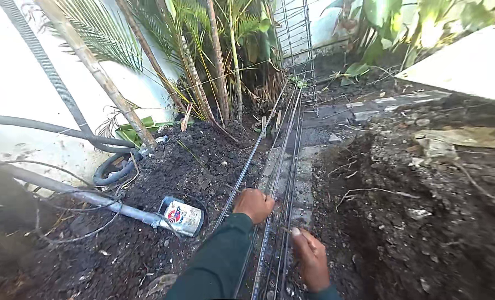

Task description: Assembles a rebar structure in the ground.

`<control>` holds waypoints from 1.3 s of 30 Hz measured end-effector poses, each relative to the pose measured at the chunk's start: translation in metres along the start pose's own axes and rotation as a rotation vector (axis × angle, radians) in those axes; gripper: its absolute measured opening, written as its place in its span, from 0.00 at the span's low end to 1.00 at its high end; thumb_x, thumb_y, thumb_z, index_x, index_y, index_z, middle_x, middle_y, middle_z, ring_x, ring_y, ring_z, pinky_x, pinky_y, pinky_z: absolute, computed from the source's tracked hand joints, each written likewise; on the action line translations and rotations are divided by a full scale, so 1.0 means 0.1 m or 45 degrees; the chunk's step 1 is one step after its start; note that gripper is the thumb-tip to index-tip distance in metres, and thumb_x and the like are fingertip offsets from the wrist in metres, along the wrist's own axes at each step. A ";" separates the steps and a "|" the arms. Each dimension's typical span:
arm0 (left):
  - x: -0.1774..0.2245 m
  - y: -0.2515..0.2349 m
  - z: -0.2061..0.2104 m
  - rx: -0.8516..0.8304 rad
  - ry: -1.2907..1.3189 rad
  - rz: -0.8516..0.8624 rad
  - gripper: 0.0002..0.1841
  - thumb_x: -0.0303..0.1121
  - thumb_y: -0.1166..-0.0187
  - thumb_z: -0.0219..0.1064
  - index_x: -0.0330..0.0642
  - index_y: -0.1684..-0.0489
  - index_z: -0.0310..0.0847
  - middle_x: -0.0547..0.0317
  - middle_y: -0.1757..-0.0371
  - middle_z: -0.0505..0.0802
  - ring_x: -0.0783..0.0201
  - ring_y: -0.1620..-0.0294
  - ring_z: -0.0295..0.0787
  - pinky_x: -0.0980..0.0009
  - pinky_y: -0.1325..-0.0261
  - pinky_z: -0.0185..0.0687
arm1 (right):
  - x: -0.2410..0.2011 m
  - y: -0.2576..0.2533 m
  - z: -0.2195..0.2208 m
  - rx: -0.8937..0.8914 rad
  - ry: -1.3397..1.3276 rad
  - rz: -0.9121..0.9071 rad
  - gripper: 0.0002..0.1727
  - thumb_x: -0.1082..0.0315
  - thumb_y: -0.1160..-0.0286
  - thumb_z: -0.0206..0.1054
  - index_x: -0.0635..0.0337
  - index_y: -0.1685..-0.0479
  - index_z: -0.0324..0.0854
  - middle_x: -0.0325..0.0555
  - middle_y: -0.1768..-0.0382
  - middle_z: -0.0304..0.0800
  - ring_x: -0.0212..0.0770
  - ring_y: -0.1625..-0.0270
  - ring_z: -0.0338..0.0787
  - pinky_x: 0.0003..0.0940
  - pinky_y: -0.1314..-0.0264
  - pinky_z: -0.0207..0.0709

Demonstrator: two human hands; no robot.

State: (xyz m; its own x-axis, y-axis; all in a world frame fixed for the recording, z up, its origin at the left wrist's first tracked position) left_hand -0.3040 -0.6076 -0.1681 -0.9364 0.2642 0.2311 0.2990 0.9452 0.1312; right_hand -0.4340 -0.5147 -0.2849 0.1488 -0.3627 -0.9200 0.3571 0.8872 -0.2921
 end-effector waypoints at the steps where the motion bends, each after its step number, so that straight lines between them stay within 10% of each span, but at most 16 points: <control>1: -0.09 0.07 -0.04 0.022 0.044 -0.055 0.28 0.49 0.12 0.48 0.36 0.74 0.83 0.45 0.63 0.90 0.48 0.52 0.88 0.46 0.42 0.79 | 0.00 0.09 -0.06 -0.024 -0.013 0.006 0.18 0.59 0.21 0.56 0.49 0.82 0.77 0.22 0.87 0.68 0.21 0.85 0.68 0.24 0.80 0.66; 13: -0.12 0.53 -0.24 0.136 0.101 -0.211 0.28 0.47 0.14 0.53 0.43 0.89 0.75 0.56 0.80 0.80 0.56 0.70 0.82 0.51 0.61 0.75 | 0.02 0.53 -0.23 -0.169 -0.074 -0.219 0.29 0.41 0.11 0.54 0.41 0.86 0.70 0.21 0.88 0.64 0.17 0.82 0.68 0.19 0.76 0.66; 24: -0.22 0.72 -0.41 -0.033 0.011 -0.205 0.27 0.46 0.10 0.52 0.33 0.73 0.84 0.41 0.65 0.89 0.44 0.56 0.89 0.40 0.51 0.80 | 0.15 0.45 -0.44 -0.139 -0.180 -0.081 0.22 0.42 0.18 0.60 0.31 0.86 0.78 0.13 0.86 0.76 0.14 0.81 0.74 0.17 0.76 0.70; 30: -1.43 1.07 -0.26 0.200 -0.085 -0.258 0.28 0.45 0.12 0.50 0.31 0.78 0.83 0.42 0.67 0.88 0.43 0.54 0.88 0.43 0.43 0.79 | 0.12 0.95 0.38 -0.533 0.192 -0.214 0.34 0.43 0.15 0.56 0.66 0.80 0.80 0.38 0.86 0.77 0.21 0.79 0.76 0.24 0.74 0.74; 35: -1.53 1.20 -0.18 0.615 -0.235 0.068 0.25 0.39 0.17 0.53 0.34 0.88 0.77 0.41 0.70 0.86 0.38 0.54 0.86 0.41 0.48 0.80 | 0.26 1.20 0.61 -0.512 -0.102 -0.013 0.37 0.26 0.18 0.40 0.43 0.63 0.86 0.16 0.69 0.89 0.11 0.63 0.85 0.15 0.59 0.80; 39: -1.62 1.40 -0.11 0.590 -0.321 0.135 0.29 0.40 0.15 0.50 0.36 0.93 0.77 0.46 0.72 0.88 0.41 0.52 0.85 0.44 0.41 0.76 | 0.32 1.21 0.50 -0.523 -0.183 0.173 0.30 0.27 0.19 0.49 0.36 0.74 0.82 0.12 0.78 0.82 0.11 0.74 0.79 0.14 0.70 0.73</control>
State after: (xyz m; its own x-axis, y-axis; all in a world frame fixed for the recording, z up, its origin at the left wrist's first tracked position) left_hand -0.1083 -0.5207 -0.1763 -0.9375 0.3471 -0.0262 0.3356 0.8813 -0.3327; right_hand -0.3404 -0.4335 -0.3369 0.3061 -0.2451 -0.9199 -0.0657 0.9586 -0.2772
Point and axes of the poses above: each hand's wrist, its own y-axis away from the middle knuckle, its own z-axis out of the palm, x = y × z, the point moved 9 cm from there along -y, towards the middle knuckle
